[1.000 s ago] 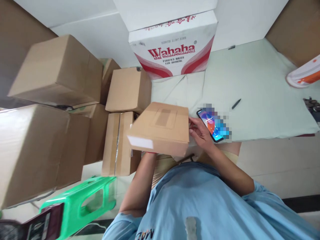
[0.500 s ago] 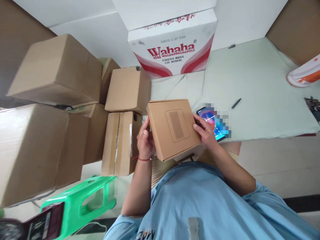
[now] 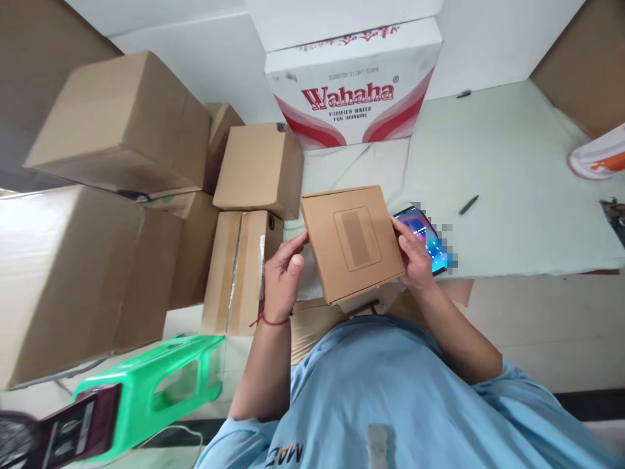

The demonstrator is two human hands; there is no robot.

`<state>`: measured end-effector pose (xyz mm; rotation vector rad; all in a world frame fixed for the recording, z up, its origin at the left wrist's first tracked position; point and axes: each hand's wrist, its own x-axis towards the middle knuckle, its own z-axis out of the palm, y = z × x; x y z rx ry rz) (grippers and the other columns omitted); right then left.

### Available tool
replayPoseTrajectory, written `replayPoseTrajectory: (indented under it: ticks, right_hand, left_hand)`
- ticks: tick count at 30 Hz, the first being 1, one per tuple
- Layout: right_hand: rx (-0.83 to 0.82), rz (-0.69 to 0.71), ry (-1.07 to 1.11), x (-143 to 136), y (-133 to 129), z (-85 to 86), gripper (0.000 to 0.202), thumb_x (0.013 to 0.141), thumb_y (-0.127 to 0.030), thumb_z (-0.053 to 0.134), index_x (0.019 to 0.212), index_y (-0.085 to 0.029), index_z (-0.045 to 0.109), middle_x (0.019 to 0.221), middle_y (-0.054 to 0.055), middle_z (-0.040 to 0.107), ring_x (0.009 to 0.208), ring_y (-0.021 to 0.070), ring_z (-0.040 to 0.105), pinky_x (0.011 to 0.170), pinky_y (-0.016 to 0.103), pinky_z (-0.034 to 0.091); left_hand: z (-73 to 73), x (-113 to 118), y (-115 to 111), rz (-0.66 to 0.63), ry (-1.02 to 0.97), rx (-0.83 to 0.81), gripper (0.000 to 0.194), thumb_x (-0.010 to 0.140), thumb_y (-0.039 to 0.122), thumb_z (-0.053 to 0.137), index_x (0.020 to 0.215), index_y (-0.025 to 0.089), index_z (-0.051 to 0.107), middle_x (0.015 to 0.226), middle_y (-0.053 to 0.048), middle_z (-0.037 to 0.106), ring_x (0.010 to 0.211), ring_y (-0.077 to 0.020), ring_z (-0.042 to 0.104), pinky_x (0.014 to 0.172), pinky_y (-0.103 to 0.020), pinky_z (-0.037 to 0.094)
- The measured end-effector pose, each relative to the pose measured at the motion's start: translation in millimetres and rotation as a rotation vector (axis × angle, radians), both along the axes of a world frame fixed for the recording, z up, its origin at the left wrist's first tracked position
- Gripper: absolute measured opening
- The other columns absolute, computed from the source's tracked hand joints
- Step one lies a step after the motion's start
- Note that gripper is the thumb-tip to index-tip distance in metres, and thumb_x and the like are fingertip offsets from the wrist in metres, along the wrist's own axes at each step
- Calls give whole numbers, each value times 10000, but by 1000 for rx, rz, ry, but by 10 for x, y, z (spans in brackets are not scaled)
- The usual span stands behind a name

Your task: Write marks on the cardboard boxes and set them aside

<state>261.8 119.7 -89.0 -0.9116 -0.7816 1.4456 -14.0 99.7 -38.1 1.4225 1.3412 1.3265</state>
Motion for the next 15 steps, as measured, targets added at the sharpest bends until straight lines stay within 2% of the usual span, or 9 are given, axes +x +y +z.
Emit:
replayPoseTrajectory:
  ticks: [2,4,6,9,12,15]
  right_hand:
    - [55,54,75,-6,-4,-5,505,952,-606,736,1377,-338,789,1577,14,691,1549,325,575,1364,562,387]
    - [104,89,99,-7,-3,-24,492,938,-607,746,1343,-333,806,1573,23,693,1546,327,579,1367,561,389]
    - [114,85,95,1,0,-45,473,908,-568,792,1323,-342,805,1570,26,694,1539,322,585,1368,563,388]
    - [90,61,67,15,6,-76,503,866,-530,845,1330,-344,781,1562,46,690,1505,315,601,1345,568,416]
    - [103,69,-16,14,12,-123,485,857,-507,874,1306,-349,782,1473,57,709,1389,287,642,1250,516,517]
    - [134,78,-138,3,20,-197,492,859,-496,897,1317,-361,777,1308,53,723,1187,241,661,1128,444,576]
  left_hand:
    - [-7,41,-11,14,-26,-84,740,844,632,902,1447,234,743,1431,-134,764,1320,-340,726,1134,-475,595]
    - [-57,99,-4,86,-124,-180,811,744,523,1007,1444,228,724,1421,-130,769,1310,-344,737,1113,-456,613]
    - [-140,133,11,155,-320,-286,729,727,474,1024,1353,214,756,1324,-121,812,1240,-335,777,1076,-453,639]
    - [-264,109,27,157,-529,-386,629,729,515,1012,1225,199,788,1166,-113,854,1143,-335,819,1033,-476,671]
    - [-325,50,9,129,-541,-390,595,736,537,1002,1175,190,799,1090,-113,861,1148,-340,820,1043,-481,671]
    - [-333,28,-46,118,-536,-358,560,759,518,993,1177,199,800,1099,-110,855,1174,-329,811,1069,-471,658]
